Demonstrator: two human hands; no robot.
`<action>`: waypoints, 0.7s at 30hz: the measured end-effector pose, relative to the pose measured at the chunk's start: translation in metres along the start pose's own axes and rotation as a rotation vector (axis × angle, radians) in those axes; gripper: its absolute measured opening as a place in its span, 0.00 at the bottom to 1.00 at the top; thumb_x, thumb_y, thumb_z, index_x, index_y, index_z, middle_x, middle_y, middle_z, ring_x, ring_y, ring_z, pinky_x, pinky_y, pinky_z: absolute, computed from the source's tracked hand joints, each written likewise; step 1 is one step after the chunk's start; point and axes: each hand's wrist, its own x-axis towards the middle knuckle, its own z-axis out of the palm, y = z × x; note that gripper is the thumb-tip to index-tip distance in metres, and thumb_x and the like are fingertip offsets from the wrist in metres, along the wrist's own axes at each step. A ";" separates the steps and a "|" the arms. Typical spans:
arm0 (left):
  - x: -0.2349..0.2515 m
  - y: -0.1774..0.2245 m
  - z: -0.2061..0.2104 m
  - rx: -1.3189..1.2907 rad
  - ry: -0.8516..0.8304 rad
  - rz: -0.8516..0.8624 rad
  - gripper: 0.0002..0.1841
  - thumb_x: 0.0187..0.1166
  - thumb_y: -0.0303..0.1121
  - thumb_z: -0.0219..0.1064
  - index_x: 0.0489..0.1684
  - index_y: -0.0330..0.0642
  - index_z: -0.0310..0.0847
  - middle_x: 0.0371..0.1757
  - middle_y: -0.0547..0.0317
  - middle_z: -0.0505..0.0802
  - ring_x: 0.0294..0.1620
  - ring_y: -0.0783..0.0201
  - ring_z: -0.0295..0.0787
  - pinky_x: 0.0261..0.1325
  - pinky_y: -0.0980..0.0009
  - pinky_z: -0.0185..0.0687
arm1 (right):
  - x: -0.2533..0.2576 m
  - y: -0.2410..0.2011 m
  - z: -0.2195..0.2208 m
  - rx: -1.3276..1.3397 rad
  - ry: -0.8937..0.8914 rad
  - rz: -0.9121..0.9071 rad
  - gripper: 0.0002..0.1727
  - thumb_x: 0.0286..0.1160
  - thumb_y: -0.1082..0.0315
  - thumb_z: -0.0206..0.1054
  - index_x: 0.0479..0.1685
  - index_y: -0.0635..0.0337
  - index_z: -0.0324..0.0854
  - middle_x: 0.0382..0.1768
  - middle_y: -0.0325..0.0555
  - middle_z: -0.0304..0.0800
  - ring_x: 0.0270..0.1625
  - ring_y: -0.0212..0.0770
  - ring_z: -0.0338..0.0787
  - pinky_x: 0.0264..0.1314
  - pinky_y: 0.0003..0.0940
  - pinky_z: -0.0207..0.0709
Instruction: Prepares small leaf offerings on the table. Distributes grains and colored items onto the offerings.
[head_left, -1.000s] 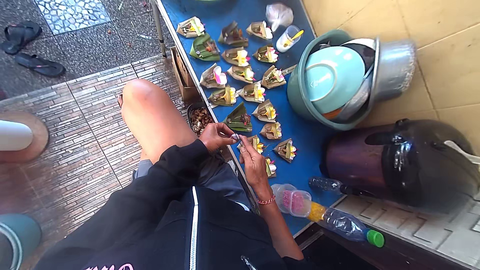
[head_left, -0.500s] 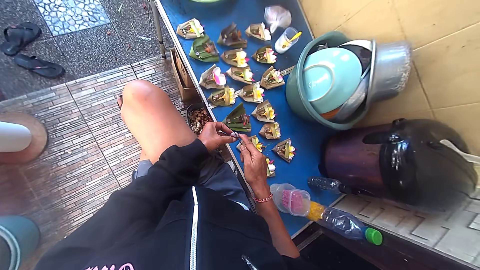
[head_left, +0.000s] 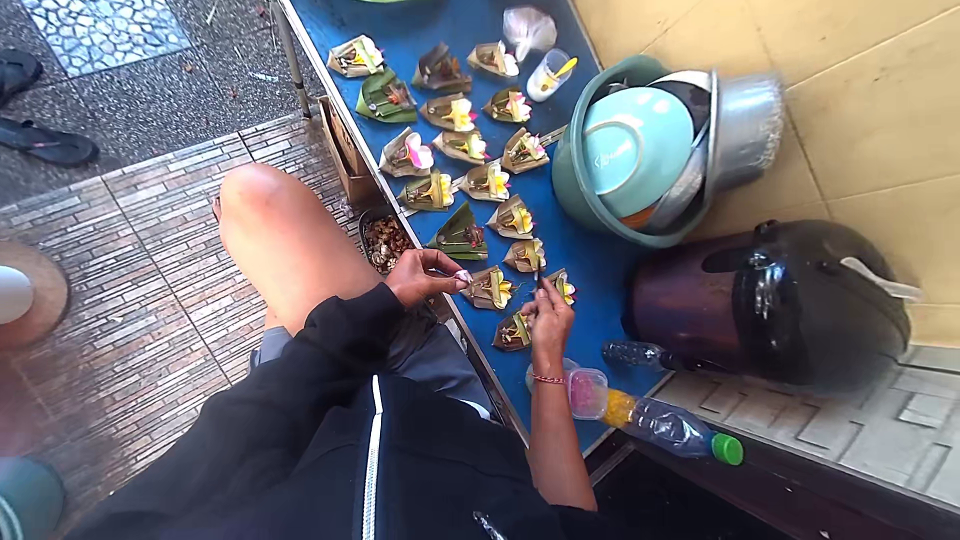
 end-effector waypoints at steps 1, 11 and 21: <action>0.000 0.000 0.000 -0.015 -0.002 -0.003 0.12 0.68 0.18 0.78 0.46 0.28 0.85 0.43 0.49 0.95 0.38 0.63 0.96 0.51 0.66 0.94 | 0.005 0.007 -0.005 -0.036 0.069 0.043 0.23 0.96 0.64 0.47 0.79 0.60 0.77 0.21 0.42 0.81 0.20 0.34 0.74 0.27 0.34 0.71; 0.002 0.000 0.001 -0.033 -0.011 -0.031 0.11 0.69 0.17 0.76 0.46 0.28 0.85 0.44 0.50 0.94 0.39 0.63 0.96 0.51 0.66 0.94 | 0.017 0.027 -0.007 -0.362 0.138 0.211 0.24 0.97 0.62 0.45 0.79 0.60 0.78 0.33 0.54 0.90 0.36 0.49 0.87 0.51 0.49 0.79; 0.002 0.001 0.001 -0.025 -0.007 -0.038 0.11 0.69 0.18 0.76 0.46 0.28 0.85 0.43 0.50 0.95 0.39 0.64 0.95 0.51 0.67 0.94 | 0.018 0.025 -0.011 -0.447 0.097 0.205 0.25 0.97 0.59 0.44 0.83 0.51 0.76 0.37 0.56 0.93 0.39 0.53 0.90 0.52 0.54 0.80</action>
